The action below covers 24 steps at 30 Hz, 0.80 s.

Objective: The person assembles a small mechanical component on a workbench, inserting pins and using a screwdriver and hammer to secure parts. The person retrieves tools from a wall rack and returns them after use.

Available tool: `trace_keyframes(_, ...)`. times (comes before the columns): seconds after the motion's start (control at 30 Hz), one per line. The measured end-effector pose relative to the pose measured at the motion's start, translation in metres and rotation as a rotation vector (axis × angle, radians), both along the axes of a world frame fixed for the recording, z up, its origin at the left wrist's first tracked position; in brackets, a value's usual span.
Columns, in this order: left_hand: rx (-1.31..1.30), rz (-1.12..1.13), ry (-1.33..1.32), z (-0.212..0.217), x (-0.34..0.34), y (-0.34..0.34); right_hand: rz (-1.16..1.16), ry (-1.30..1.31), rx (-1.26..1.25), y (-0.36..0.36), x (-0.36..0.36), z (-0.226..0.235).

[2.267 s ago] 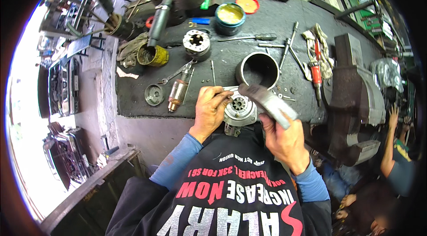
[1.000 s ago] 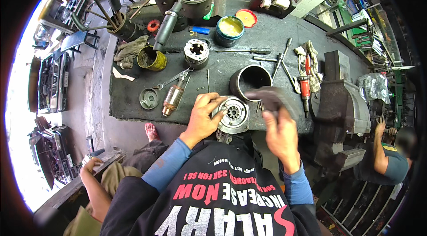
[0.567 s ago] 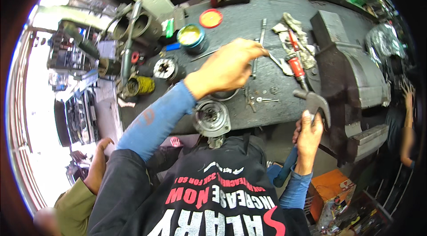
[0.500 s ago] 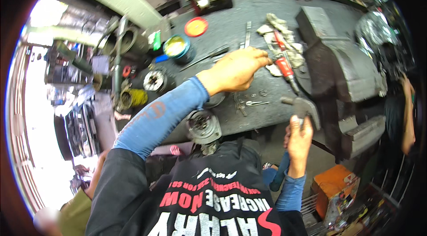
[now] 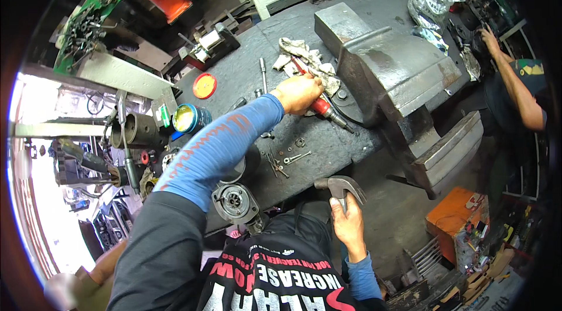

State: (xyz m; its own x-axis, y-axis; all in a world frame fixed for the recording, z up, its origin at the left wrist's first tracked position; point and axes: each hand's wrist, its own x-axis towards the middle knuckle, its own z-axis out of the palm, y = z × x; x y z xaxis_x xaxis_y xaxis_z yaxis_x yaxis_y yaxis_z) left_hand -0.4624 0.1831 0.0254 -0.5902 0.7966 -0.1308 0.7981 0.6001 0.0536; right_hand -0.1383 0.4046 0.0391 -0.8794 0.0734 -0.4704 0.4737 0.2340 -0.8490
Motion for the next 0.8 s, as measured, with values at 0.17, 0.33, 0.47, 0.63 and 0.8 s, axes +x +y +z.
trace_keyframes(0.17, 0.252, 0.119, -0.277, 0.132, 0.04, -0.012, -0.051, -0.041, -0.092, 0.004, -0.006, 0.004)
trace_keyframes(0.33, 0.761, 0.297, -0.131, 0.242, 0.127, -0.113, -0.001, -0.038, 0.0, 0.007, -0.02, 0.037)
trace_keyframes(0.47, 1.681, 0.58, -0.26, 0.255, 0.224, -0.166, 0.069, -0.005, 0.022, -0.005, -0.025, 0.061)
trace_keyframes(0.63, 2.096, 0.844, -0.319, 0.193, 0.295, -0.178, 0.2, 0.02, -0.014, -0.028, -0.037, 0.074)
trace_keyframes(0.8, 1.872, 1.029, 0.026, 0.132, 0.333, -0.164, 0.319, 0.109, 0.009, -0.066, -0.033, 0.092)
